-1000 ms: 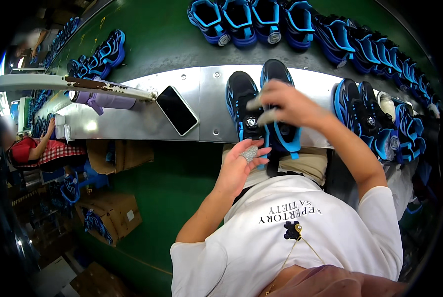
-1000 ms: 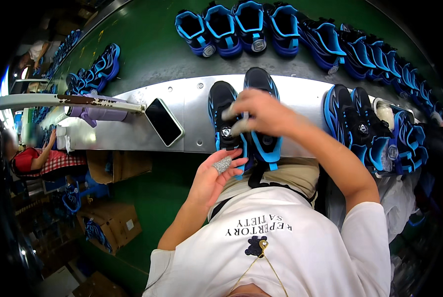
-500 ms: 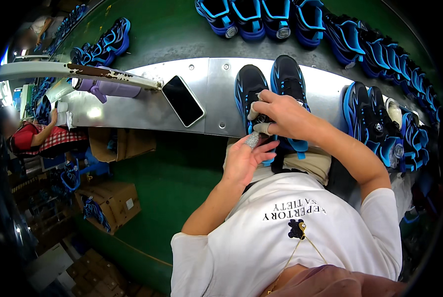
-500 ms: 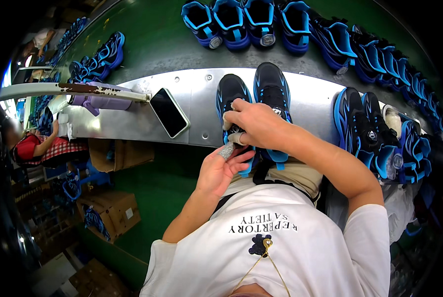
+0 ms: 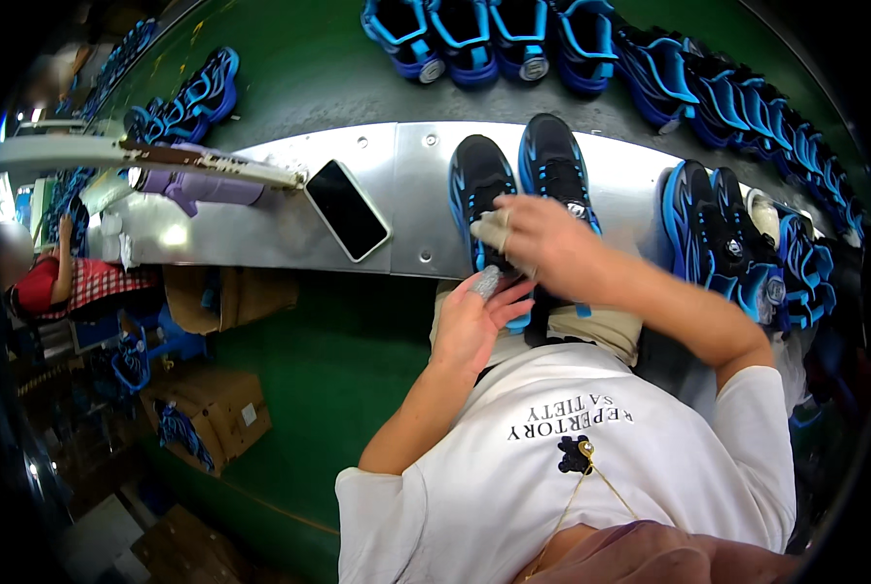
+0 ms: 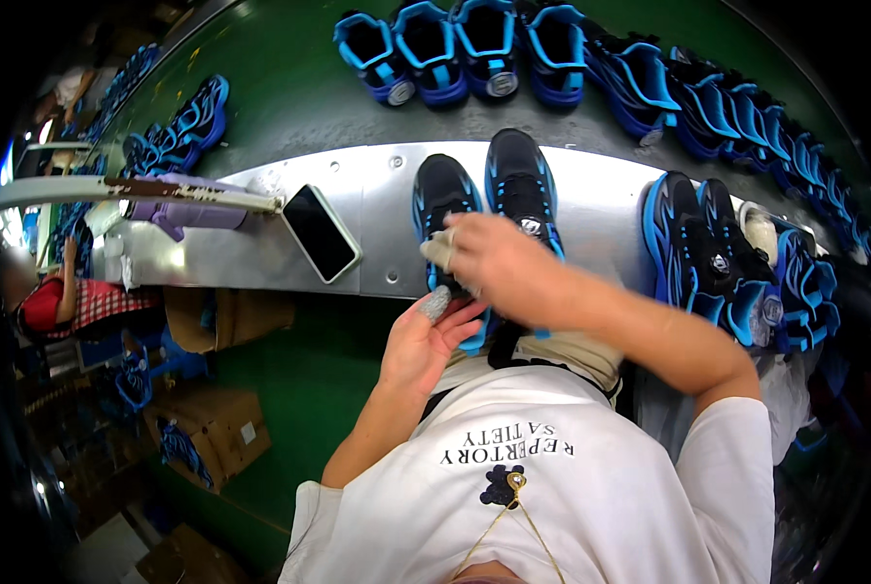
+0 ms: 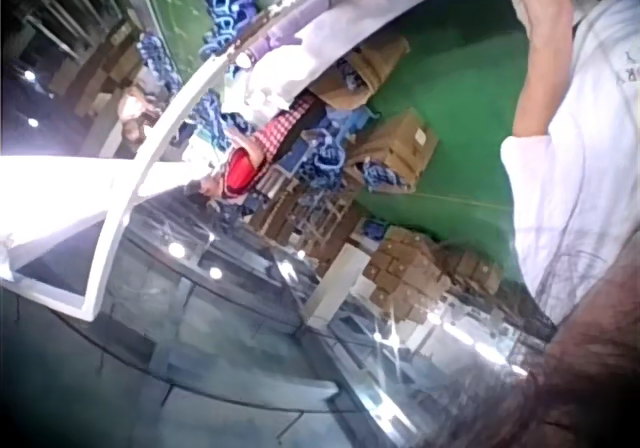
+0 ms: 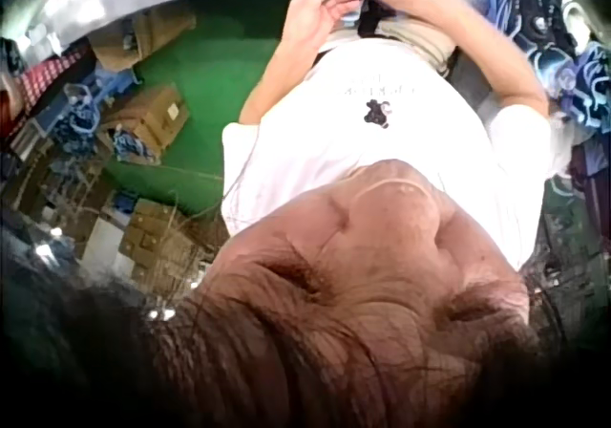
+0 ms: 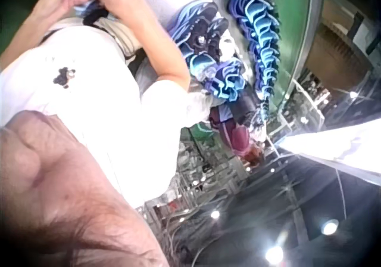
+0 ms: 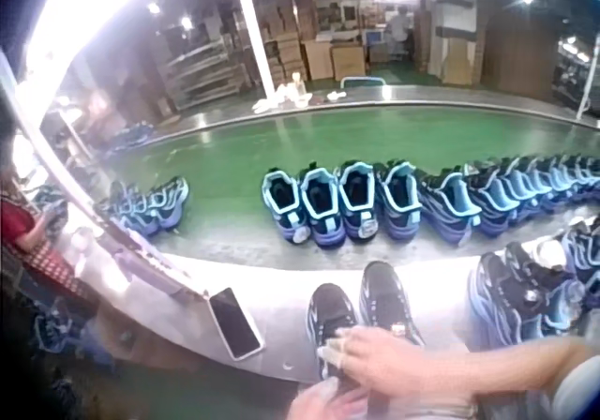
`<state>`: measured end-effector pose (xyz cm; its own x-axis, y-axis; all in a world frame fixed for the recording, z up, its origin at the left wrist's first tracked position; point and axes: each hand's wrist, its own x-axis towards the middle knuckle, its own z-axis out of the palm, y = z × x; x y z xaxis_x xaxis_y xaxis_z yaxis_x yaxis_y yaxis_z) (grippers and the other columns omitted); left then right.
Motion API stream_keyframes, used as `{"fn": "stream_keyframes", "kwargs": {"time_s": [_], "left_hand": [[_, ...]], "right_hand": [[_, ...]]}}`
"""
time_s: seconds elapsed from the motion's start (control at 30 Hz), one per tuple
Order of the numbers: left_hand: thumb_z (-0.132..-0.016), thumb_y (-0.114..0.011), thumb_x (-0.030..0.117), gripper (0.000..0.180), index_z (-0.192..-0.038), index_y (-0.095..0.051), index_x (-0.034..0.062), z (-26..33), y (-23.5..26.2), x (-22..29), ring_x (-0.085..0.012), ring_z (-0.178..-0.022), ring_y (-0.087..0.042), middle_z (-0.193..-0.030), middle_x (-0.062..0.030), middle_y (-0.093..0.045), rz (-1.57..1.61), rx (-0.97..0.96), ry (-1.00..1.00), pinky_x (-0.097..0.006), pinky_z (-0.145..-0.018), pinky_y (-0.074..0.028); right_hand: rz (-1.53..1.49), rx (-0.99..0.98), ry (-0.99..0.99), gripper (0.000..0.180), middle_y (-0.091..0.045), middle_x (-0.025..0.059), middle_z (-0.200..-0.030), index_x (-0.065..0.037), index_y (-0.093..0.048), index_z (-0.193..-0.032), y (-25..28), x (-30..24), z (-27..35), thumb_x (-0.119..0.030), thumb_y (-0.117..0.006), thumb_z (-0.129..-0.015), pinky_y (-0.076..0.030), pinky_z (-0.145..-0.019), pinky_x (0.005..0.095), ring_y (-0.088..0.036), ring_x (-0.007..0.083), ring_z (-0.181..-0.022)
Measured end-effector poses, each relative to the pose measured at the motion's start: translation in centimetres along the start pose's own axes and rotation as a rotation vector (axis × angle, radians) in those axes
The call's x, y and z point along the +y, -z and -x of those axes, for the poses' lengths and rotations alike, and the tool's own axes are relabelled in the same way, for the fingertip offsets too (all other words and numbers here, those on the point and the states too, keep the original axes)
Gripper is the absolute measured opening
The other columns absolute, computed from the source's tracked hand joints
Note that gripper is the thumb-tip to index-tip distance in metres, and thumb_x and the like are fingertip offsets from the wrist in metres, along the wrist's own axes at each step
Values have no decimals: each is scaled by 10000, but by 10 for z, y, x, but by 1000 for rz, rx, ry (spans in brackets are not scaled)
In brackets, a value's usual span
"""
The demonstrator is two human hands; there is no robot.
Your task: The person wipes the exterior surfaces of multiple black and blue athletic shoes using a cloth, then places each finished shoe onto a conveyor belt.
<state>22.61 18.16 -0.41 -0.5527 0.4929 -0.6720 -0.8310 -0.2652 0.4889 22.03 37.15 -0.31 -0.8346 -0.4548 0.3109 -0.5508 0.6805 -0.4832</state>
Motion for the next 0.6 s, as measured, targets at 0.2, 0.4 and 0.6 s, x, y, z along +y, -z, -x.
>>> {"fn": "stream_keyframes", "kwargs": {"time_s": [0.2, 0.4, 0.6], "left_hand": [[-967, -387, 44, 314, -1223, -481, -111, 1, 3, 3, -326, -1059, -630, -1188, -212, -575, -8, -72, -44, -402, -881, -563], [-723, -657, 68, 776, -1444, -392, 176, 33, -30, 2, -482, -1181, -438, -1296, -301, -453, -1769, -249, -755, -506, -1019, -351], [-696, -680, 150, 468, -1160, -617, 133, -27, -28, -14, -356, -700, -610, -770, -170, -591, -1815, -195, -646, -454, -639, -524]], "right_hand": [[71, 36, -188, 515, -519, 195, -1340, 26, -491, -1328, -3, -36, 10, -84, -552, -829, -326, -1110, 469, -428, 348, -1320], [148, 174, -335, 433, -589, 124, -1000, -152, -672, -1144, 61, 7, 17, -154, -761, -721, -466, -815, 420, -565, 317, -899], [-12, 175, -489, 323, -505, 112, -843, -145, -695, -1100, 19, 12, 32, -142, -726, -779, -482, -710, 372, -554, 303, -797]]}}
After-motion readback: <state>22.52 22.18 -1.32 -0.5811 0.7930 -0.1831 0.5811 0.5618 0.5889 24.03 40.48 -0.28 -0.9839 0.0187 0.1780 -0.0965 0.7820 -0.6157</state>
